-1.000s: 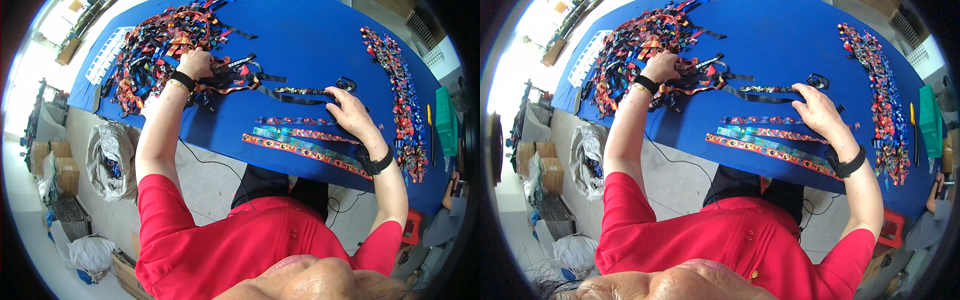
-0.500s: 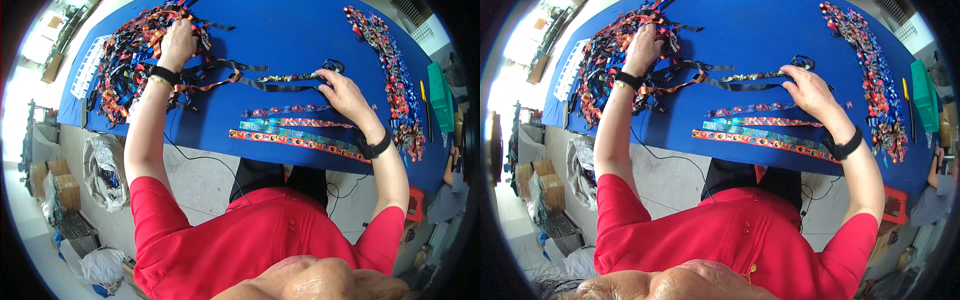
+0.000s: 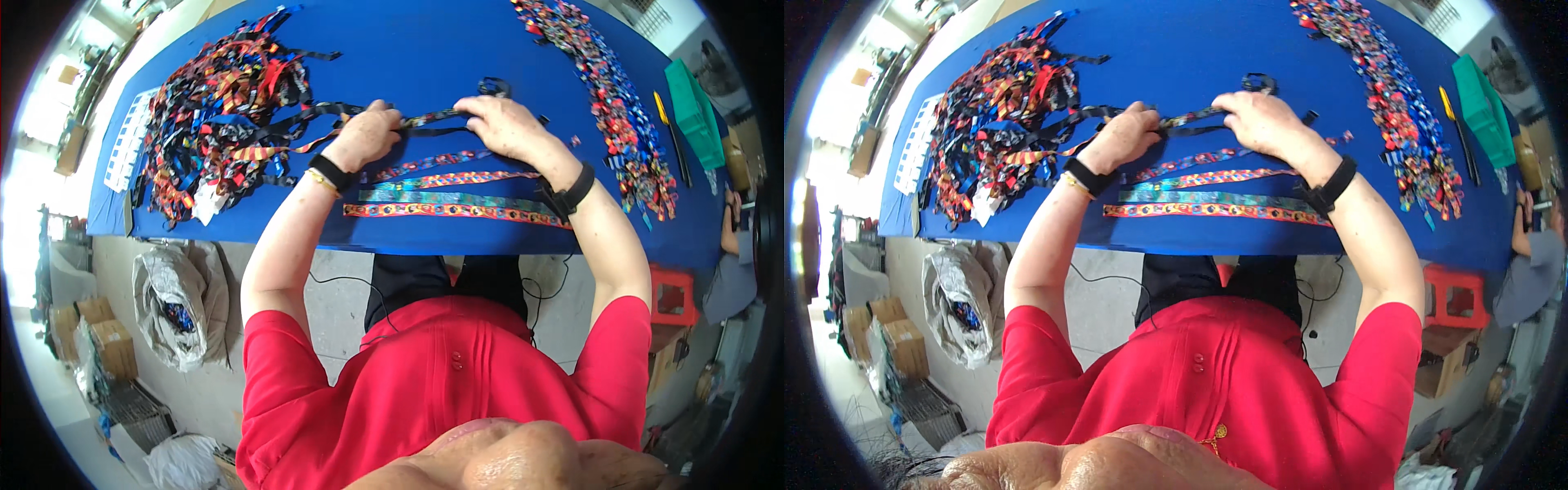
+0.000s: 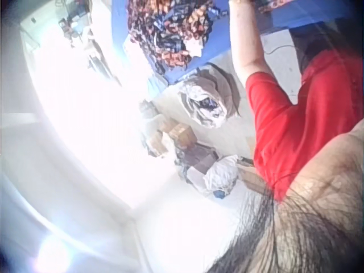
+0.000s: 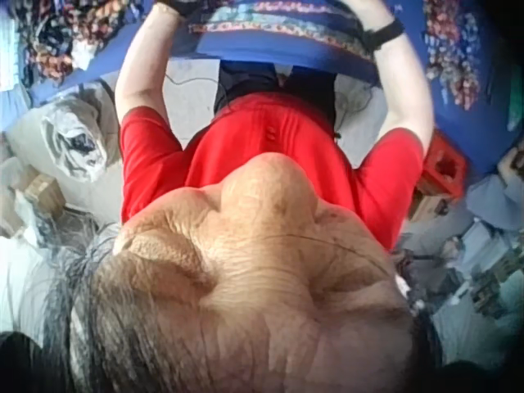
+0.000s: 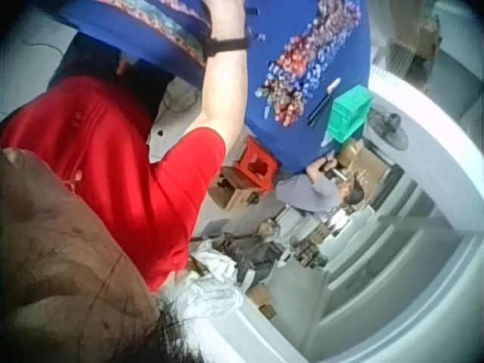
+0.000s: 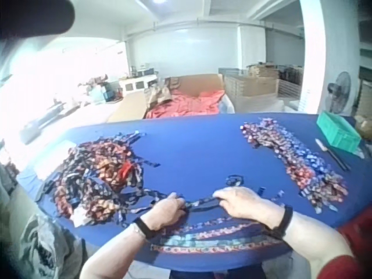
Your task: The person is manually sorting, aligning, and organizing printed lanyards on a blue workbench in a factory environment.
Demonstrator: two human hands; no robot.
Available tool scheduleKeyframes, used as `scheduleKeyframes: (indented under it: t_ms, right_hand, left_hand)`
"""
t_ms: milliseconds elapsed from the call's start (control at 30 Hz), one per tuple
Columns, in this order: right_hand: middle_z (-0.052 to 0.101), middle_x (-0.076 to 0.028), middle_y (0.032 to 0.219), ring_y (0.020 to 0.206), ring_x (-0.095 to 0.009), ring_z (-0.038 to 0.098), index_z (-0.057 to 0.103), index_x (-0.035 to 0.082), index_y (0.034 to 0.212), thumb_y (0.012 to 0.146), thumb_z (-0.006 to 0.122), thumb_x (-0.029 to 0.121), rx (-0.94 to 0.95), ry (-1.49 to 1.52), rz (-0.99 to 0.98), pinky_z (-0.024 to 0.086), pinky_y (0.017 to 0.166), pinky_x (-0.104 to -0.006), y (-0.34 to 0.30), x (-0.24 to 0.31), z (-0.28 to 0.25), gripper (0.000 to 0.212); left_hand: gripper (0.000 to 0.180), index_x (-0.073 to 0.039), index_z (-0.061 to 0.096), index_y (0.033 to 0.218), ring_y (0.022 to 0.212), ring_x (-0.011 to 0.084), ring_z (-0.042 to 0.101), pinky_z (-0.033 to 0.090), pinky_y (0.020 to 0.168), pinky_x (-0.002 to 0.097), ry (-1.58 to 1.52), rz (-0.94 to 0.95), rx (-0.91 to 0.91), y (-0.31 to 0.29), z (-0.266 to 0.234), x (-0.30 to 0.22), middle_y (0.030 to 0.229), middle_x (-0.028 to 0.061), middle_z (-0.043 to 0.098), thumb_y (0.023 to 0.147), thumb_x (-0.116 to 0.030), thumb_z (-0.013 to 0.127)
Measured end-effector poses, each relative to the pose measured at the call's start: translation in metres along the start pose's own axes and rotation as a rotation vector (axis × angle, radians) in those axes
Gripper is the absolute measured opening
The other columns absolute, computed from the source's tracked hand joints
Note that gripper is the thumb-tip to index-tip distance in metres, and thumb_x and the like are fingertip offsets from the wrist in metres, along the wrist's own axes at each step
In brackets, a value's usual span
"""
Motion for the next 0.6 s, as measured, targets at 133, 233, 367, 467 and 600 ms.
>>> scheduleKeyframes:
  t_ms: [133, 233, 367, 467, 600]
  right_hand:
    - [0.070, -0.018, 0.119, 0.114, -0.037, 0.065, 0.063, 0.011, 0.130, 0.096, 0.059, 0.022, -0.047, -0.017, 0.215, 0.052, 0.098, -0.0475, -0.024, -0.062, -0.029, 0.036]
    - [0.063, -0.021, 0.132, 0.125, -0.038, 0.059, 0.053, 0.011, 0.141, 0.096, 0.062, 0.024, -0.028, 0.031, 0.290, 0.048, 0.105, -0.0460, -0.035, -0.093, -0.020, 0.048]
    - [0.055, -0.021, 0.144, 0.131, -0.038, 0.055, 0.047, 0.014, 0.147, 0.096, 0.063, 0.024, -0.029, 0.056, 0.233, 0.046, 0.109, -0.0455, -0.018, -0.082, -0.001, 0.054]
    - [0.049, -0.020, 0.150, 0.134, -0.038, 0.052, 0.045, 0.018, 0.150, 0.095, 0.064, 0.019, -0.074, 0.116, 0.074, 0.046, 0.110, -0.0453, 0.004, -0.049, 0.010, 0.057]
    - [0.060, -0.016, 0.132, 0.124, -0.037, 0.059, 0.058, 0.018, 0.130, 0.090, 0.065, 0.008, 0.027, -0.053, -0.058, 0.051, 0.100, -0.0459, 0.020, -0.014, 0.028, 0.041]
  left_hand:
    - [0.018, -0.001, 0.064, 0.090, 0.098, 0.0425, 0.064, 0.052, 0.083, 0.0483, 0.037, -0.044, 0.013, -0.011, -0.013, 0.017, 0.098, 0.0211, 0.066, 0.080, -0.012, 0.074]
    - [0.017, -0.001, 0.060, 0.084, 0.091, 0.0417, 0.063, 0.050, 0.076, 0.0488, 0.028, -0.015, 0.037, -0.028, -0.018, 0.024, 0.086, 0.0195, 0.063, 0.080, -0.011, 0.073]
    - [0.016, -0.002, 0.062, 0.086, 0.091, 0.0404, 0.064, 0.050, 0.077, 0.0482, 0.062, -0.171, 0.093, -0.060, -0.026, 0.035, 0.088, 0.0207, 0.065, 0.078, -0.010, 0.074]
    - [0.019, -0.001, 0.064, 0.091, 0.093, 0.0415, 0.063, 0.050, 0.079, 0.0477, 0.070, -0.031, 0.033, -0.074, -0.031, 0.012, 0.093, 0.0218, 0.064, 0.077, -0.009, 0.075]
    - [0.016, 0.000, 0.063, 0.092, 0.096, 0.0429, 0.063, 0.051, 0.082, 0.0482, 0.081, -0.032, -0.051, -0.078, -0.029, 0.001, 0.097, 0.0219, 0.063, 0.081, -0.007, 0.073]
Point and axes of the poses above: each hand's wrist, its own y-axis towards the middle knuckle, its own z-axis out of the palm, x = y × z, the point moved 9 cm from there along y, towards the middle knuckle
